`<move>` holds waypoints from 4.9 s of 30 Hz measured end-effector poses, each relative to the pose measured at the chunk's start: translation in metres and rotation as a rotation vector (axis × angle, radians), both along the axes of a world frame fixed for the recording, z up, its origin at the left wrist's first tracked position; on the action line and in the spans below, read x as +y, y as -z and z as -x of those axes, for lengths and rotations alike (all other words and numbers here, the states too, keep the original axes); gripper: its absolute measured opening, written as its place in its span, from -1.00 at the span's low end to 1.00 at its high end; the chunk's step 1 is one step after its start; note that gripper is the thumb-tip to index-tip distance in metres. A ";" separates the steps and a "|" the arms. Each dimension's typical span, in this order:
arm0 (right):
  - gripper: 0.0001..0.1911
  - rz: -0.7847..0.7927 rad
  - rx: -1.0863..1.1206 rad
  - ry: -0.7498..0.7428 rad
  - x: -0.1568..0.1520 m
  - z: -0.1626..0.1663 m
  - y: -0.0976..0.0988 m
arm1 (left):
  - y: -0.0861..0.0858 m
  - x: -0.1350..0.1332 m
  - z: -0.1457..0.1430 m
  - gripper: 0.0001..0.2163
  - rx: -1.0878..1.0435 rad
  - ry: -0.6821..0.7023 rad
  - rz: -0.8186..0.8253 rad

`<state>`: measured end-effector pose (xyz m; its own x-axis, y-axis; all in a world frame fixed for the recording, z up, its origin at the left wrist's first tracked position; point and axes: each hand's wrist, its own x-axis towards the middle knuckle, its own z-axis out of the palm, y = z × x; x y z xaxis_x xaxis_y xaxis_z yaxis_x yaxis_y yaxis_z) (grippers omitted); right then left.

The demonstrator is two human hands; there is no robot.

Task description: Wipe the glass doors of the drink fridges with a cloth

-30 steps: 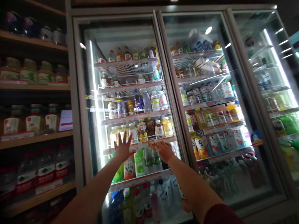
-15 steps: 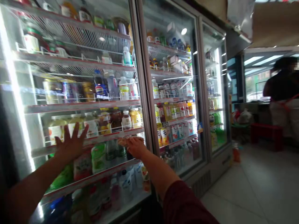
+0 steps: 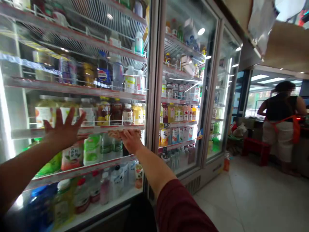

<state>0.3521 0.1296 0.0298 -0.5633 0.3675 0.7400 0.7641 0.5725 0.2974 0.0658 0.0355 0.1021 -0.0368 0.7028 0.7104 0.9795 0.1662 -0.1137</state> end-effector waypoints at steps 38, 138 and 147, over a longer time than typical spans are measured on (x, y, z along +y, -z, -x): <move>-0.35 -0.039 0.099 0.048 -0.012 0.053 -0.093 | 0.010 -0.024 -0.014 0.13 -0.125 0.083 0.140; -0.48 0.034 -0.134 -0.149 -0.010 0.034 0.072 | 0.079 -0.041 0.047 0.06 -0.183 -0.050 0.154; -0.39 -0.024 0.206 0.024 0.000 0.055 0.005 | 0.082 -0.042 0.051 0.05 -0.159 -0.030 0.156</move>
